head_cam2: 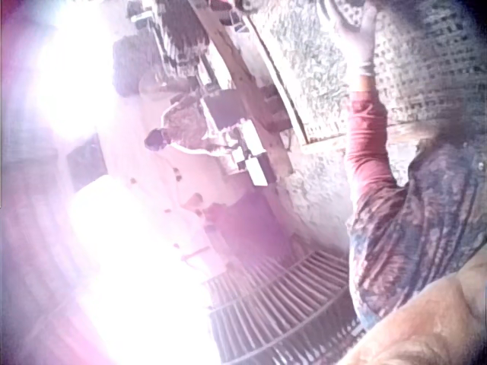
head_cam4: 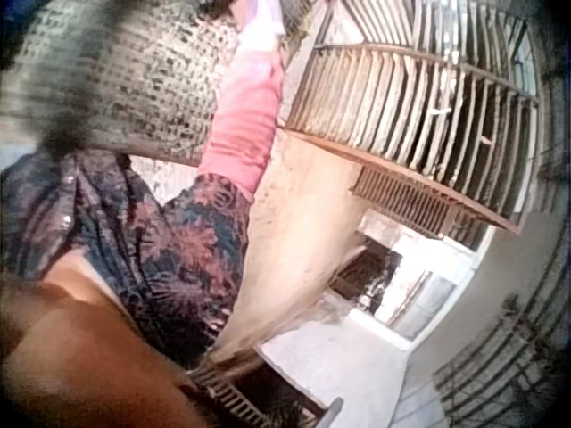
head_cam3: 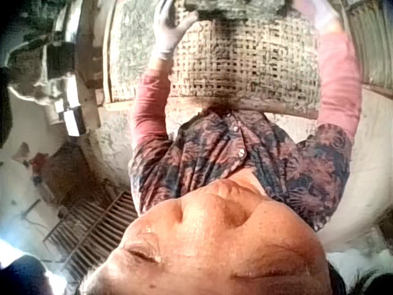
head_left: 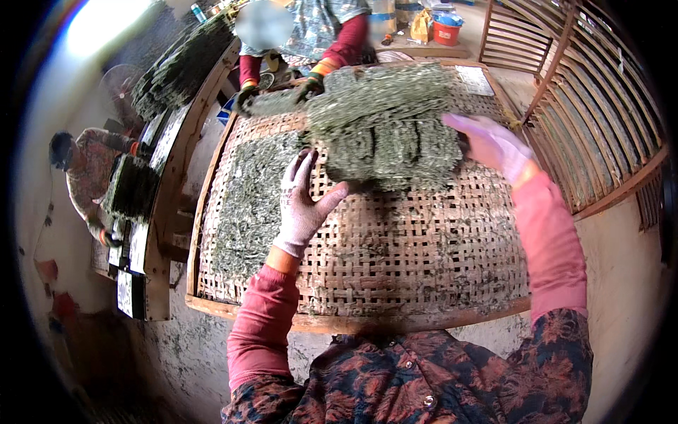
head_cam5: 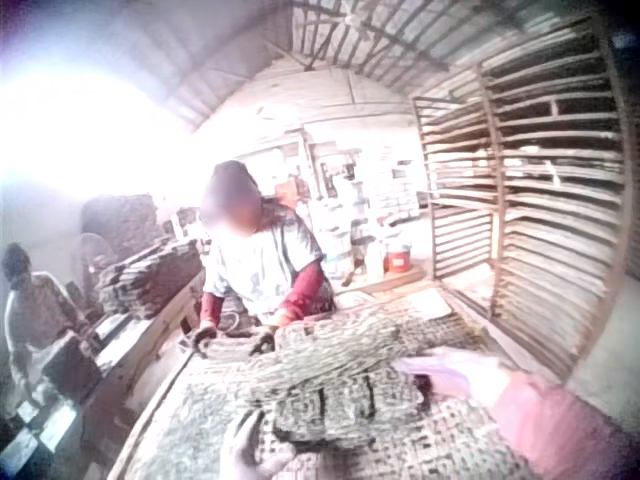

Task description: The person gathers and stacks rectangular portions of dried plant material from a woven tray and moves them to a work table.

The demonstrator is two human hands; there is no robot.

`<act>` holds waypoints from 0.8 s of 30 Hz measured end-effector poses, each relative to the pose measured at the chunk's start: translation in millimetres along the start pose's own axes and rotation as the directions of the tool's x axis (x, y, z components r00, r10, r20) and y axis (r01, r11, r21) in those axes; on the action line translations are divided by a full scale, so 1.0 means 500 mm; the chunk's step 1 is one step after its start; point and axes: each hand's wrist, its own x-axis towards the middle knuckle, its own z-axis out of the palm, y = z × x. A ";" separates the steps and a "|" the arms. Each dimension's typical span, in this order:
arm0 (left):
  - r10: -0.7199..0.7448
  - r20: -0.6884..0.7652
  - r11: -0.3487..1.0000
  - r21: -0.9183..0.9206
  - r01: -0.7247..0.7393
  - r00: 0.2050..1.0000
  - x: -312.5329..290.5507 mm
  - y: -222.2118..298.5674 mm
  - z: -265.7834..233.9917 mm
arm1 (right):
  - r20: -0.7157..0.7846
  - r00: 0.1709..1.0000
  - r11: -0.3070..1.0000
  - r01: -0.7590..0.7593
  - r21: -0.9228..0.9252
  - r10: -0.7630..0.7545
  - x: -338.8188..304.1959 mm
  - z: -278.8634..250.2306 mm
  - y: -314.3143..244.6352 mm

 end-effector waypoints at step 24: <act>-0.209 0.359 0.861 -0.374 0.346 0.909 -0.146 -0.177 -0.431 | -0.292 0.784 0.837 -0.511 0.196 0.547 0.214 -0.128 -0.237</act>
